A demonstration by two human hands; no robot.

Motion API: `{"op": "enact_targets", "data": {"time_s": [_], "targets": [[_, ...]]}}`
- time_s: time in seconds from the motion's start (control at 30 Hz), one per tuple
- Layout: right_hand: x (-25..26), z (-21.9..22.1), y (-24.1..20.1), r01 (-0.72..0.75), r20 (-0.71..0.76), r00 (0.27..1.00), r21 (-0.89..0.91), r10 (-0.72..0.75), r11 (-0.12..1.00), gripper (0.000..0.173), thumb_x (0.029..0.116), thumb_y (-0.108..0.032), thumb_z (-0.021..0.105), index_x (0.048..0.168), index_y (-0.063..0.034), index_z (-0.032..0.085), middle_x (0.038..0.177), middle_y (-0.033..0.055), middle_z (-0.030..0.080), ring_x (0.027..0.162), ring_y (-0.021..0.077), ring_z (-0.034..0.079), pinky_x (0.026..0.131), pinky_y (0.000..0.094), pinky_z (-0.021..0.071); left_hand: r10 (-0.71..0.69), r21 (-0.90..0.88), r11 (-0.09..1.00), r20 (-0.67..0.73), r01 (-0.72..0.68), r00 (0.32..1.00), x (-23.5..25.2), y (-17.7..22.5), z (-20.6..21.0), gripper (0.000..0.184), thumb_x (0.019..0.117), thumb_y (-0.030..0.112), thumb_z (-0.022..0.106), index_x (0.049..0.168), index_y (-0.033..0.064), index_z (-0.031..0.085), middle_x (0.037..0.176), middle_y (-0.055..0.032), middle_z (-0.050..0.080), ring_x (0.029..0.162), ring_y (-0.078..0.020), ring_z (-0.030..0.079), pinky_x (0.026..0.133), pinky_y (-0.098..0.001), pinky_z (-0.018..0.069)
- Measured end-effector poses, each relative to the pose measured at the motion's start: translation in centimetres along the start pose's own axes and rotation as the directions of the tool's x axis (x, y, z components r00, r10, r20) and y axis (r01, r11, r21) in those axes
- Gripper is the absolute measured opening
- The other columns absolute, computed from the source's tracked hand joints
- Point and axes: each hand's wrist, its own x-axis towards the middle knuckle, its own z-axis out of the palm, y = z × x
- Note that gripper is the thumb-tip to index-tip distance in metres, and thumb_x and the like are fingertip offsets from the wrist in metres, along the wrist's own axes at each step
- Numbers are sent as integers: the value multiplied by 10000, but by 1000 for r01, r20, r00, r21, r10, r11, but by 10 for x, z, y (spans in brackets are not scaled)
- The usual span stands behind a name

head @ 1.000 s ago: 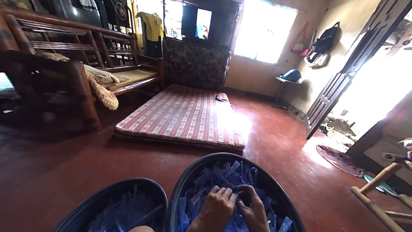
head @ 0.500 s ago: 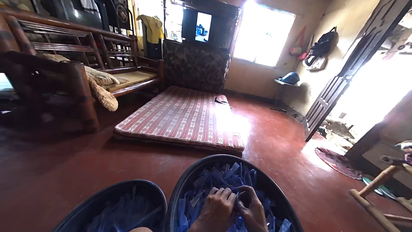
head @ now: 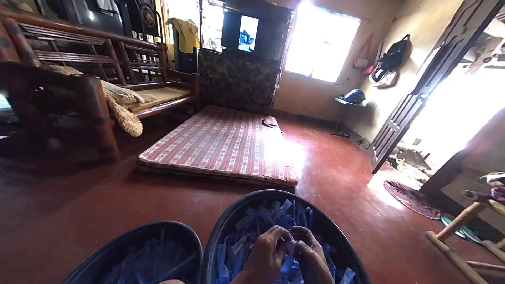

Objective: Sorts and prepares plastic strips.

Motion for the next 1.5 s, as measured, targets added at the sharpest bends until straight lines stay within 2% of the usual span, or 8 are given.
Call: {"op": "enact_targets", "data": {"time_s": [0.27, 0.4, 0.6, 0.87, 1.03, 1.23, 1.4, 1.5], "targets": [[4, -3, 9, -89, 134, 989, 148, 70, 985, 322, 920, -8, 433, 1224, -2, 540, 911, 44, 682, 727, 104, 667, 670, 276, 580, -328, -231, 909, 117, 347, 937, 9, 1, -12, 349, 997, 99, 609, 1323, -23, 623, 1110, -121, 712, 936, -104, 682, 876, -261, 554], [-1, 2, 8, -139, 282, 955, 146, 94, 979, 333, 1091, -181, 301, 1256, -24, 544, 939, 48, 711, 750, 112, 687, 700, 287, 595, -355, -336, 881, -8, 332, 935, 16, -3, -26, 229, 1007, 101, 609, 1200, 15, 698, 1098, -49, 723, 953, -41, 678, 877, -213, 553], [-1, 1, 12, -107, 453, 886, -3, 97, 994, 261, 1003, -68, 497, 1222, 16, 609, 867, 9, 701, 725, 90, 670, 715, 280, 591, -472, -485, 806, -181, 340, 863, 24, -10, -51, 222, 1026, 89, 597, 1221, 16, 676, 1006, -47, 727, 861, -103, 690, 796, -246, 576], [-3, 3, 13, -81, 504, 861, 2, 69, 997, 201, 1042, -70, 442, 1069, -28, 637, 816, 3, 722, 705, 91, 696, 711, 273, 604, -520, -665, 721, -333, 196, 786, 30, -18, -62, 212, 1026, -2, 547, 1205, -24, 657, 948, -67, 715, 801, -113, 676, 750, -246, 571], [-4, 3, 7, -1, 409, 912, -98, 41, 995, 223, 1034, -81, 409, 1015, -44, 627, 778, -29, 692, 687, 64, 672, 696, 261, 592, -510, -630, 741, -302, 233, 805, 32, -19, -73, 183, 1058, 41, 495, 1103, 4, 669, 757, 10, 619, 617, -54, 563, 602, -191, 498], [1, -7, 4, 64, 291, 956, -86, -37, 994, 253, 1029, -90, 383, 954, -59, 623, 721, -50, 654, 617, 42, 628, 628, 225, 565, -404, -578, 796, -287, 179, 868, 29, -23, -79, 200, 1043, 38, 513, 1102, 6, 701, 798, 22, 646, 658, -36, 571, 622, -172, 488], [1, -10, 4, 125, 379, 924, -152, -59, 980, 184, 1021, -76, 486, 924, -69, 642, 730, -64, 652, 656, 34, 639, 676, 233, 571, -539, -749, 657, -390, 84, 747, 33, -19, -85, 263, 1009, -58, 541, 1259, -45, 622, 891, -62, 716, 753, -123, 699, 722, -252, 607], [-1, -9, 6, 187, 484, 872, -187, -75, 964, 142, 1005, -61, 523, 940, -66, 650, 748, -82, 665, 684, 14, 643, 693, 227, 563, -642, -862, 506, -350, 34, 682, 35, -16, -92, 235, 1016, -70, 520, 1223, -28, 620, 882, -67, 726, 721, -127, 710, 687, -257, 615]]}}
